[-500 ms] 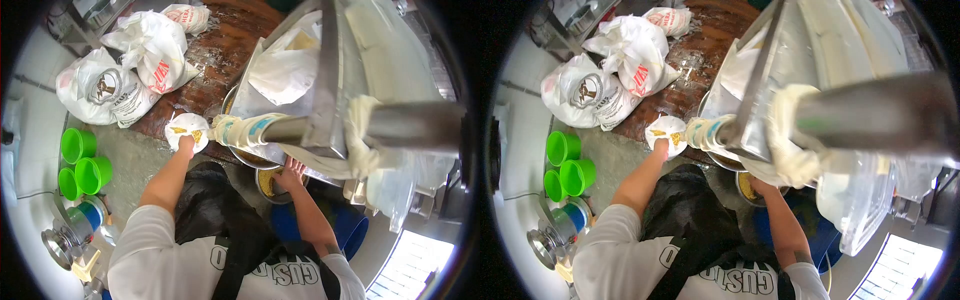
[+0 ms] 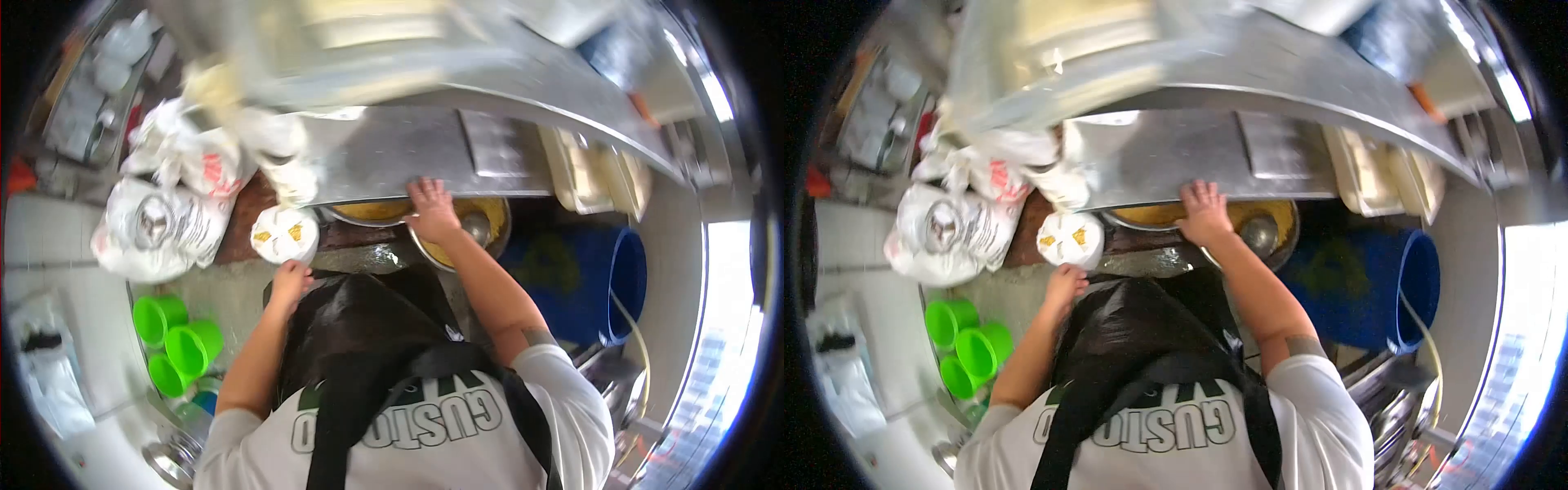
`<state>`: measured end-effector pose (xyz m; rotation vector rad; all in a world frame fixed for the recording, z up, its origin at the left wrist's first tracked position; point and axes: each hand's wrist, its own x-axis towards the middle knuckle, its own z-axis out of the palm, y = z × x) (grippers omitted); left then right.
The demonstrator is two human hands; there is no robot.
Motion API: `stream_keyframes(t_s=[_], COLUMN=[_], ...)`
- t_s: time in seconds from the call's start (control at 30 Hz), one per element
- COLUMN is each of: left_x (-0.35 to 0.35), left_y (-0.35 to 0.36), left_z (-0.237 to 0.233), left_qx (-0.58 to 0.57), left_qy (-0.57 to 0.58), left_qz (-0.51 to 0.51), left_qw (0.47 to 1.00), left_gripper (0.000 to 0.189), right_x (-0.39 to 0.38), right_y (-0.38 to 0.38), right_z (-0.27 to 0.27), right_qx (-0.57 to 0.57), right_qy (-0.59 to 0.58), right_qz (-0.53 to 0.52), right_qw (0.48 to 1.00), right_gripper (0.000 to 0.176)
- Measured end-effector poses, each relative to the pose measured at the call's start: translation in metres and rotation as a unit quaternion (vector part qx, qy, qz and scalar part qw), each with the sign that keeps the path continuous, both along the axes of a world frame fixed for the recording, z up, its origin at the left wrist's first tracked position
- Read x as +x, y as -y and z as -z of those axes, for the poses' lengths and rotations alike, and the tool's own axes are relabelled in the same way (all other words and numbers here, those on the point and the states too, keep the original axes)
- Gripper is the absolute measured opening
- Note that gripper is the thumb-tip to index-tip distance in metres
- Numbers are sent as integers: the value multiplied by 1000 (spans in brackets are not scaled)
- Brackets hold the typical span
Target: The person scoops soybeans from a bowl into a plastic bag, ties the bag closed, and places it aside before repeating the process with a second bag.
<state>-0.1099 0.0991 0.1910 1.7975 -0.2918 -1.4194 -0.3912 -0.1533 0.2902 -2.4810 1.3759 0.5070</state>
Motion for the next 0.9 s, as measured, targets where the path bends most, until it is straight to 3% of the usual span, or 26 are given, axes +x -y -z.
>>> stream_keyframes(t_s=[0.07, 0.2, 0.27, 0.33, 0.37, 0.4, 0.47, 0.53, 0.57, 0.6, 0.63, 0.67, 0.73, 0.9], left_x=[-9, -24, -34, -44, -42, -46, -58, -68, -67, -63, -60, -57, -45, -7], left_y=[-9, -42, -58, -85, -104, -121, -137, -151, -157, -162, -166, -170, -178, -229], left_z=[-22, -49, -62, -75, -66, -74, -90, -96, -94, -91, -88, -85, -78, -67], left_qx=[-43, -68, -78, -12, -21, -3, 54, 73, 82, 78, 69, 70, 66, 84], left_qy=[82, 155, 193, 266, 305, 313, 360, 400, 404, 383, 360, 362, 318, 286], left_qz=[32, 59, 48, 47, 69, 28, 121, 115, 87, 120, 156, 134, 167, 130], left_qw=[995, 984, 977, 963, 950, 949, 923, 906, 907, 912, 917, 920, 931, 946], left_gripper=[19, 22, 24, 29, 34, 34, 37, 38, 38, 38, 38, 38, 38, 38], right_x=[-43, -148, -196, -233, -252, -265, -273, -267, -261, -248, -226, -197, -143, -19], right_y=[-28, -102, -130, -146, -150, -152, -149, -135, -124, -114, -110, -105, -99, -101], right_z=[37, 101, 133, 144, 161, 174, 186, 208, 220, 224, 206, 190, 174, 158], right_qx=[-60, 101, 130, 176, 179, 184, 183, 182, 152, 119, 145, 139, 181, 163], right_qy=[137, 261, 198, 132, 117, 101, 71, 65, 63, 58, 66, 63, 82, 13], right_qz=[-18, 32, 64, 135, 119, 94, 15, -71, -165, -252, -189, -210, 8, -116], right_qw=[989, 959, 969, 966, 970, 973, 980, 979, 973, 959, 969, 966, 980, 980], right_gripper=[68, 42, 40, 42, 39, 38, 33, 31, 30, 29, 30, 30, 36, 44])
